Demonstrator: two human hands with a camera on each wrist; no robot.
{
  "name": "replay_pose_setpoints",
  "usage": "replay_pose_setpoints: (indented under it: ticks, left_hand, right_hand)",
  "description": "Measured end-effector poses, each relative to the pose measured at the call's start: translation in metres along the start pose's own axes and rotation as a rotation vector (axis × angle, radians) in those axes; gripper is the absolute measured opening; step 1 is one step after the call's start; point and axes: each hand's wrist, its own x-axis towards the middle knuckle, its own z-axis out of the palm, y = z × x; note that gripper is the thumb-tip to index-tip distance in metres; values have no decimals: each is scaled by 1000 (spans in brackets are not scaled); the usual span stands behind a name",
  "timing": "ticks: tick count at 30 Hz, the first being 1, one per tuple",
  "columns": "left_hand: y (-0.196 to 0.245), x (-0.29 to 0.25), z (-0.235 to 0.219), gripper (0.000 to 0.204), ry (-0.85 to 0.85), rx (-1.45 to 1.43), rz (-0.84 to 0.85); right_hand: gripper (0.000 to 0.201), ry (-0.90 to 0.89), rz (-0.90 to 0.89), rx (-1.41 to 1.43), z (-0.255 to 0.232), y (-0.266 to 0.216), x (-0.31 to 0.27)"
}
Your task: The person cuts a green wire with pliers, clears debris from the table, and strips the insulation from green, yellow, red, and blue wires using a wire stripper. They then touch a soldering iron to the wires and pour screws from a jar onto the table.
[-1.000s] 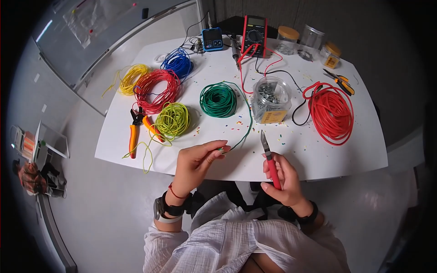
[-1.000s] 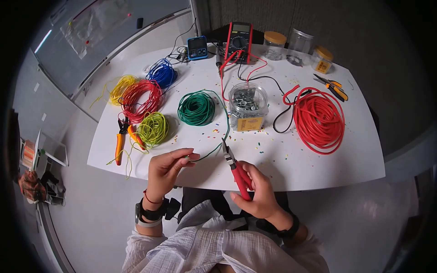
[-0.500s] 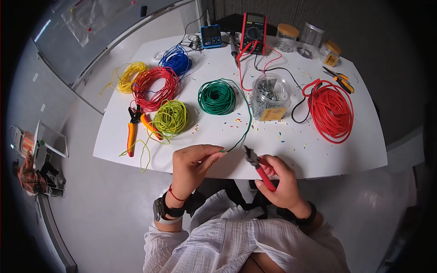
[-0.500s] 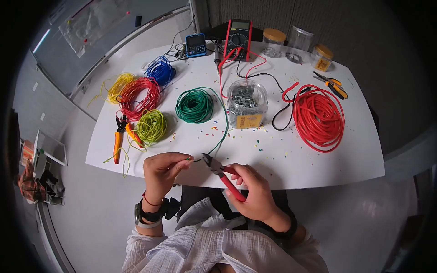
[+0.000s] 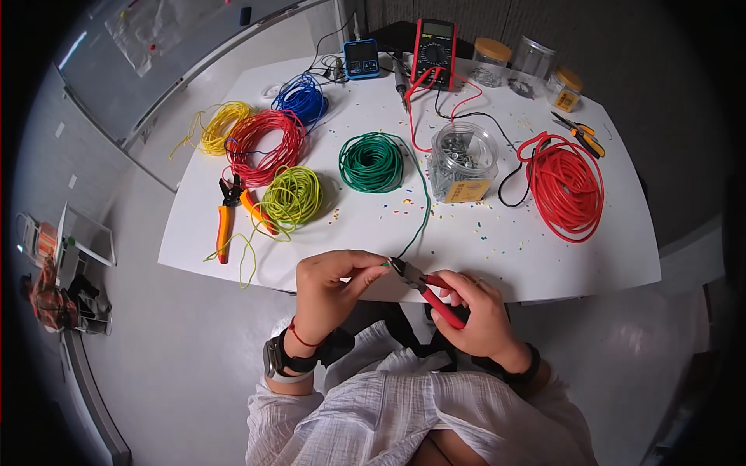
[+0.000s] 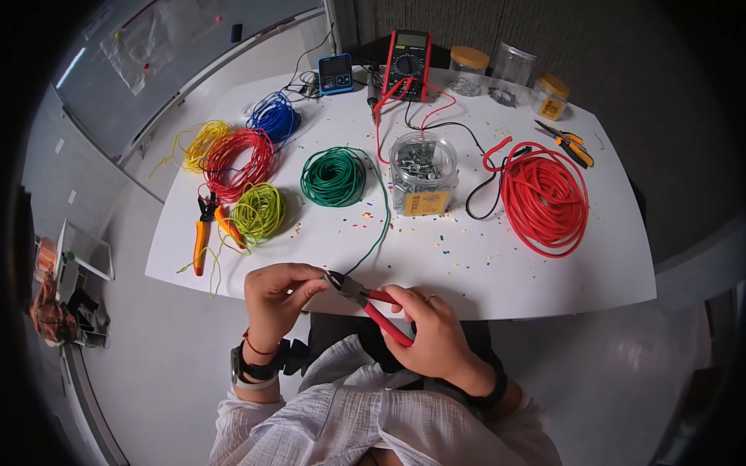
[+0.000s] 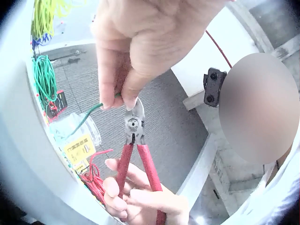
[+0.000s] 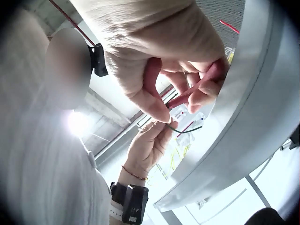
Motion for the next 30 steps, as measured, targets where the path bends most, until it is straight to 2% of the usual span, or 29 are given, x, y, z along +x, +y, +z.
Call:
replay_pose_setpoints:
  ticks: [14, 21, 24, 26, 27, 29, 30]
  left_hand:
    - [-2, -1, -2, 9, -38, -123, -27]
    - [-5, -1, -1, 9, -67, -96, 72]
    - [-3, 0, -1, 8, -69, -134, 56]
    - [-3, 0, 2, 8, -74, -172, 28]
    - [-4, 1, 3, 8, -61, -191, 60]
    - [-6, 2, 5, 8, -48, -211, 93]
    - [-7, 2, 6, 8, -43, -219, 84]
  right_hand:
    - [52, -28, -10, 9, -1, 1, -3]
    - [50, -40, -7, 17, -5, 0, -2]
    - [46, -73, 45, 91, -9, 0, -1]
    - [40, -205, 143, 261, -16, -1, 1]
    - [40, -207, 144, 259, -16, 2, 0]
    - [40, -257, 219, 525, -14, 9, -2]
    - [40, -258, 219, 524, -14, 10, -2]
